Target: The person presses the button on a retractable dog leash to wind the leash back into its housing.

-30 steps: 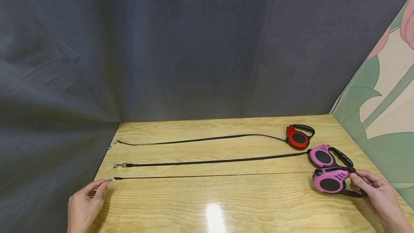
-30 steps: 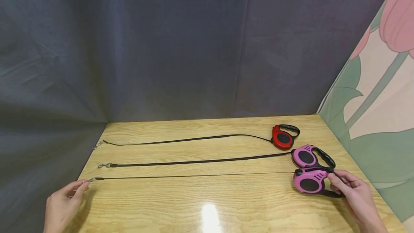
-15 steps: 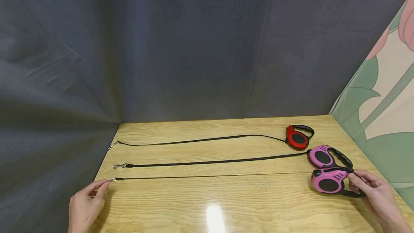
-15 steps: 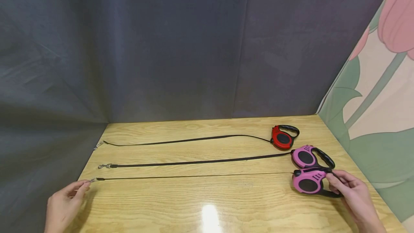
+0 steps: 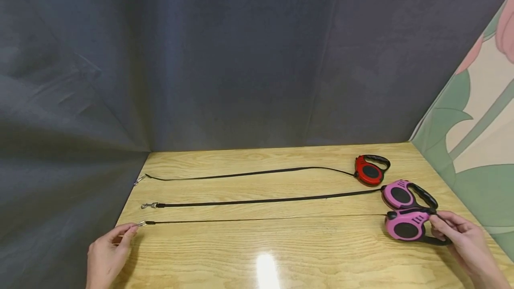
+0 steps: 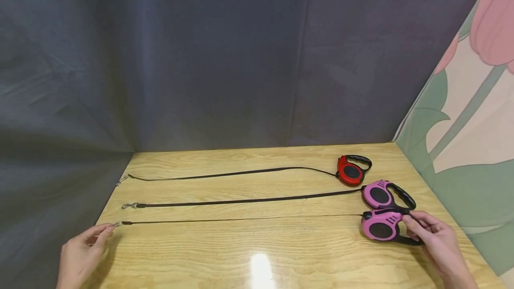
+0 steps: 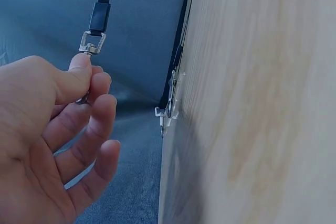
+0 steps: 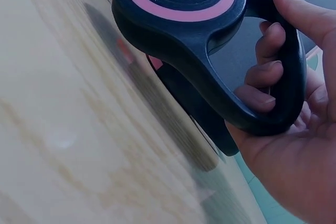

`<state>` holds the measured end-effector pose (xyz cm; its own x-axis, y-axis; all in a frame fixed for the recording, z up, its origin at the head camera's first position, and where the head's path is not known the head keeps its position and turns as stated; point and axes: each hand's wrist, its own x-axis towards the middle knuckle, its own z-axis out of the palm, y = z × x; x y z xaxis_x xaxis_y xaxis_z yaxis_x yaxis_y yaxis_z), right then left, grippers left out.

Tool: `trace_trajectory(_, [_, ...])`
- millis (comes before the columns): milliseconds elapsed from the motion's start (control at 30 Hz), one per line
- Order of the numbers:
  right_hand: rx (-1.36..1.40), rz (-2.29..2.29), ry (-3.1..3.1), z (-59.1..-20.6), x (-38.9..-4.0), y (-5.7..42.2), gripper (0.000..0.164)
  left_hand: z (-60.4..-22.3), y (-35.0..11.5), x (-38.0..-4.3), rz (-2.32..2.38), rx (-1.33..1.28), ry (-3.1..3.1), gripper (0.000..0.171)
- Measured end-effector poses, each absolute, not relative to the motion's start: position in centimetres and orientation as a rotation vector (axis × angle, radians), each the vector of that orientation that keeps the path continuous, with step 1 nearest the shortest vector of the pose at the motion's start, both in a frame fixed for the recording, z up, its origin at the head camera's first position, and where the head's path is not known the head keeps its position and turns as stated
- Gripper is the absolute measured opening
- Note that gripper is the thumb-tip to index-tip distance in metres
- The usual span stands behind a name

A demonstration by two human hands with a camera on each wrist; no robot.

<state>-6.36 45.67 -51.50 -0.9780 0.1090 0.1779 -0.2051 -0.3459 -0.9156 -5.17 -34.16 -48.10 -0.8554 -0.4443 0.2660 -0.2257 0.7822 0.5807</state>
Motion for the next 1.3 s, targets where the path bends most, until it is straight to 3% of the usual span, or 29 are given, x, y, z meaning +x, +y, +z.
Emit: trace_trajectory(1300, [0.182,2.469,-1.657,-50.3,-6.6,44.2,0.041,-47.0,-33.9,-4.7,-0.722,0.505,-2.607,0.015])
